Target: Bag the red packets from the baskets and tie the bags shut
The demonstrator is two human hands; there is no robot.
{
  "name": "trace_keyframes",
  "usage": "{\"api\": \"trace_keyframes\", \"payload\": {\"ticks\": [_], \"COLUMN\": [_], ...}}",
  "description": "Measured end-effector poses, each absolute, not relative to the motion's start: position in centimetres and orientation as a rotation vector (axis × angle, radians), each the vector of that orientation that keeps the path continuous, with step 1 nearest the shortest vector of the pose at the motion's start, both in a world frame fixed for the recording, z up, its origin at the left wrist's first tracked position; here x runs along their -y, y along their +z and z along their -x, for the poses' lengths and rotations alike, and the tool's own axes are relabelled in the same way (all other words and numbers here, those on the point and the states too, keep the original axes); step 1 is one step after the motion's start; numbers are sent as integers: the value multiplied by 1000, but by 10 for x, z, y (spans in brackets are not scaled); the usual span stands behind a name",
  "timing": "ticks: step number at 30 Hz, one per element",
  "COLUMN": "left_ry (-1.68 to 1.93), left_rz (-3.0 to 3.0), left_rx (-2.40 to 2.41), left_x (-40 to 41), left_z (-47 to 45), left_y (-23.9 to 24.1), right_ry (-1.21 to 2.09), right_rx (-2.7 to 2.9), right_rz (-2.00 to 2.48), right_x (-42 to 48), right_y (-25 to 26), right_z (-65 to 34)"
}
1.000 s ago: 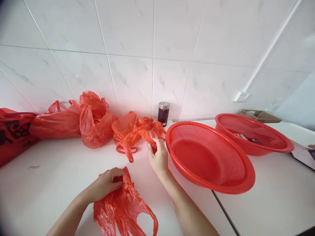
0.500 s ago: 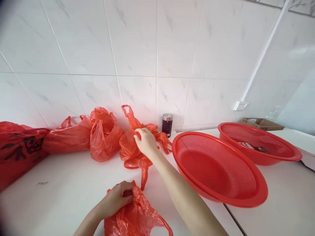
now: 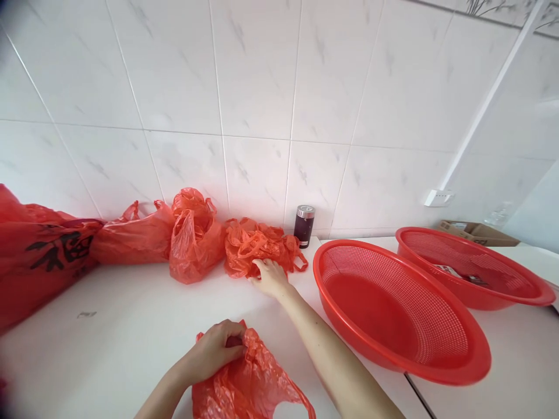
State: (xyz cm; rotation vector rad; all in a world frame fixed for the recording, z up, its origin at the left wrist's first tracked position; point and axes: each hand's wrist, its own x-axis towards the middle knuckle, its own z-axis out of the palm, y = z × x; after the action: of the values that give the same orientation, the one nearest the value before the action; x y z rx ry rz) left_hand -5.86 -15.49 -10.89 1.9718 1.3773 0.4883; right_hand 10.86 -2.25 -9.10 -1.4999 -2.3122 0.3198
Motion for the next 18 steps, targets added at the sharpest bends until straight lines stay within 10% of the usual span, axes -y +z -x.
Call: {"api": "trace_keyframes", "payload": {"ticks": [18], "left_ry": [1223], "left_rz": [-1486], "left_rx": [-1518], "left_x": [140], "left_z": [76], "left_y": [-107], "right_ry": [726], "right_rx": [1577], "right_rz": [946], "right_x": [142], "right_y": [-6], "right_z": [-155]}}
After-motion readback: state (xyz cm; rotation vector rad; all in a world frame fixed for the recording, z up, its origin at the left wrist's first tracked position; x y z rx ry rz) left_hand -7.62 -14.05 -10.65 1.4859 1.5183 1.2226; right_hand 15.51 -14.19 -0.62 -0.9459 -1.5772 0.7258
